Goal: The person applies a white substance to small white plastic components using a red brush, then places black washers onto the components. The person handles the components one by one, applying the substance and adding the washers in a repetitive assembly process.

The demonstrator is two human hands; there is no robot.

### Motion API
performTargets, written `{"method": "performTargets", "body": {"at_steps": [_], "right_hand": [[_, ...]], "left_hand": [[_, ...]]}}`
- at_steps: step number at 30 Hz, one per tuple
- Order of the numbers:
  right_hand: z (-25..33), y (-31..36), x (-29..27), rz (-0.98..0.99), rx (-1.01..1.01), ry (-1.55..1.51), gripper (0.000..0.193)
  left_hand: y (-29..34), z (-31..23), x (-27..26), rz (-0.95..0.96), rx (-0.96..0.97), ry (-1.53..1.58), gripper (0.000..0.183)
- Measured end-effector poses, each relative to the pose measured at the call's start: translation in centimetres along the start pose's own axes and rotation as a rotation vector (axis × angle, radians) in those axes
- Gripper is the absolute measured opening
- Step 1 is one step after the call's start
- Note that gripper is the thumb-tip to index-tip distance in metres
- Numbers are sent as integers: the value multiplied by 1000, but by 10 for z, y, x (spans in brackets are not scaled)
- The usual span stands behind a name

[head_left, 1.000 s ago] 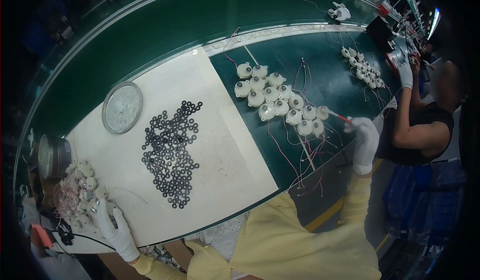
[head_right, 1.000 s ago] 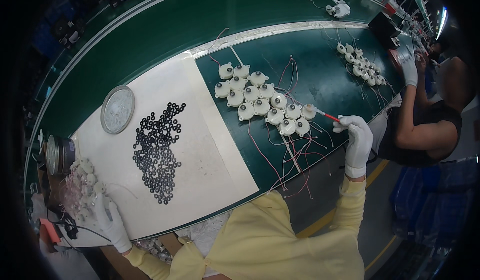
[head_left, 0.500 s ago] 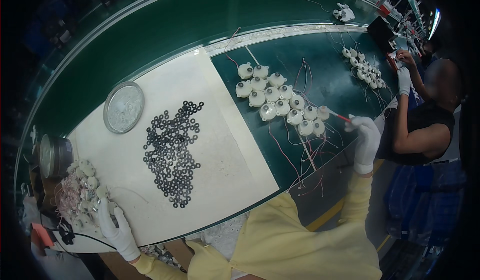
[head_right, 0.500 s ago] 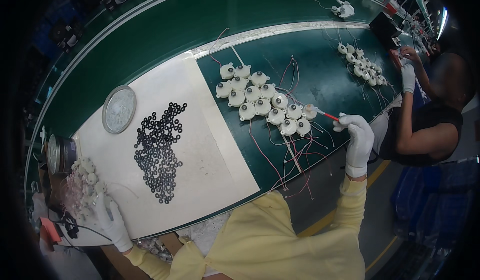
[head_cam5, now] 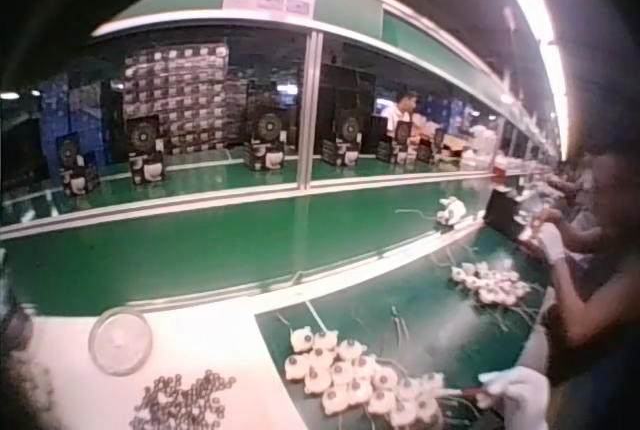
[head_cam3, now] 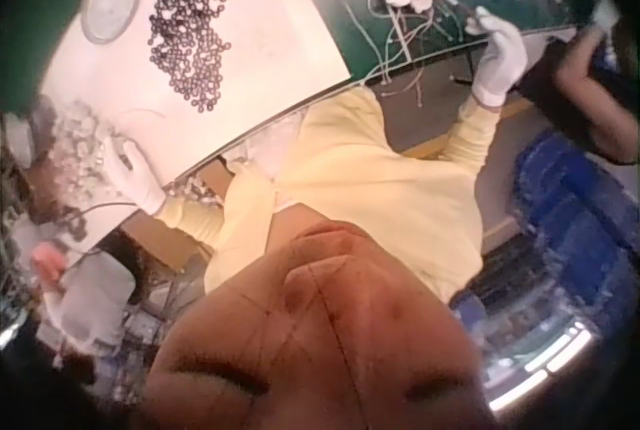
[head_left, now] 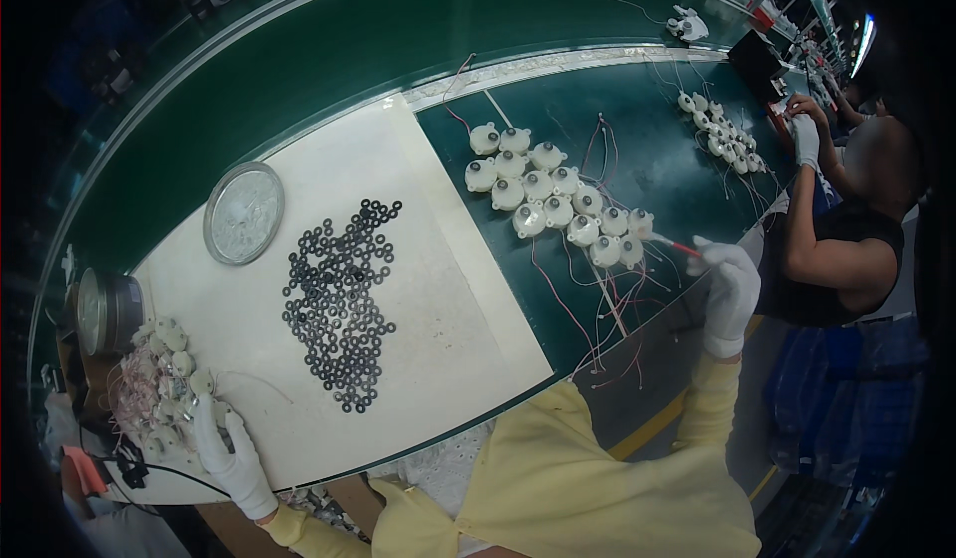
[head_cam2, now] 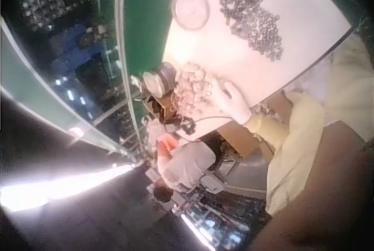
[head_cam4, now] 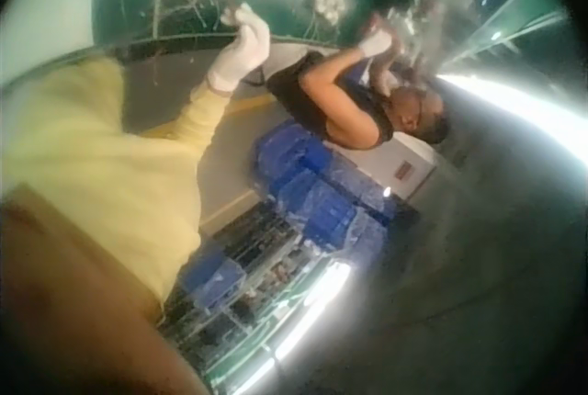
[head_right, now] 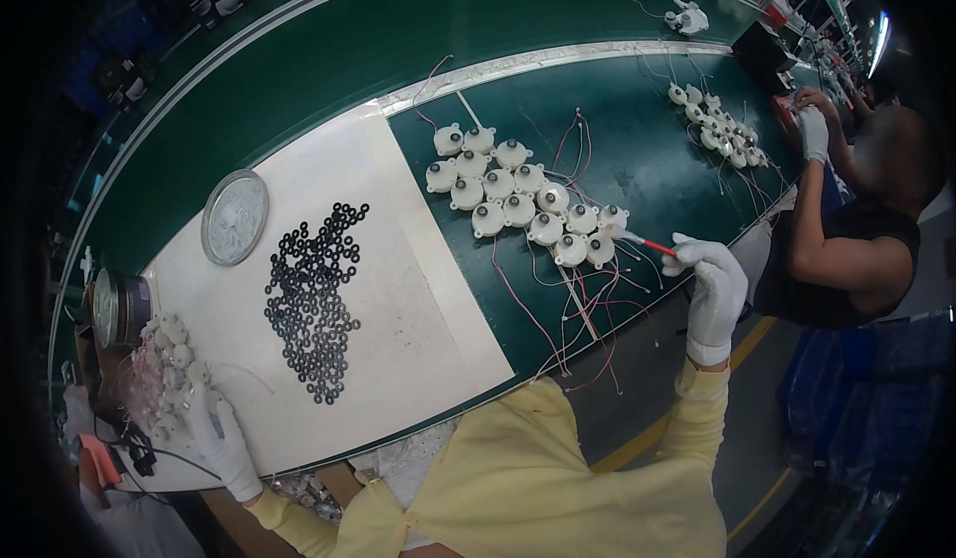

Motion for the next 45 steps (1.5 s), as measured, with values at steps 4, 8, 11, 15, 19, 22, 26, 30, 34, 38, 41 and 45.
{"method": "performTargets", "body": {"at_steps": [4,8,11,15,19,22,26,30,34,38,41,45], "right_hand": [[2,-2,12,79,-14,18,28],[-2,-3,12,75,32,33,27],[-3,-1,10,75,27,24,27],[-1,1,8,72,19,39,27],[4,2,4,82,-25,51,26],[9,0,8,91,-66,38,25],[13,-3,19,128,-47,48,23],[13,0,17,139,-37,94,22],[20,1,13,162,-64,150,22],[25,2,4,148,-100,163,23],[27,0,7,125,-115,109,22],[34,-10,32,176,-145,65,21]], "left_hand": [[-1,-3,-1,-4,-1,2,42],[-1,-4,-1,0,-11,26,42],[-1,-4,-1,-3,6,12,42],[0,-1,0,4,-11,29,41],[1,5,3,4,-20,36,41],[1,2,2,28,-61,79,42],[2,6,3,18,-50,65,42],[1,6,1,-2,19,-14,42],[0,0,1,-3,15,16,42],[-2,-2,1,-3,35,-18,43],[-2,-3,2,-12,39,-1,43],[1,-4,-4,-64,86,-82,41]]}}
Point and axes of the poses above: each hand's wrist, its own y-axis away from the middle knuckle, its own x-axis out of the palm, z = x × y, the point moved 3 cm from there along -y, towards the middle knuckle, and after that the axes turned 8 degrees about -y, right-handed, at the moved point
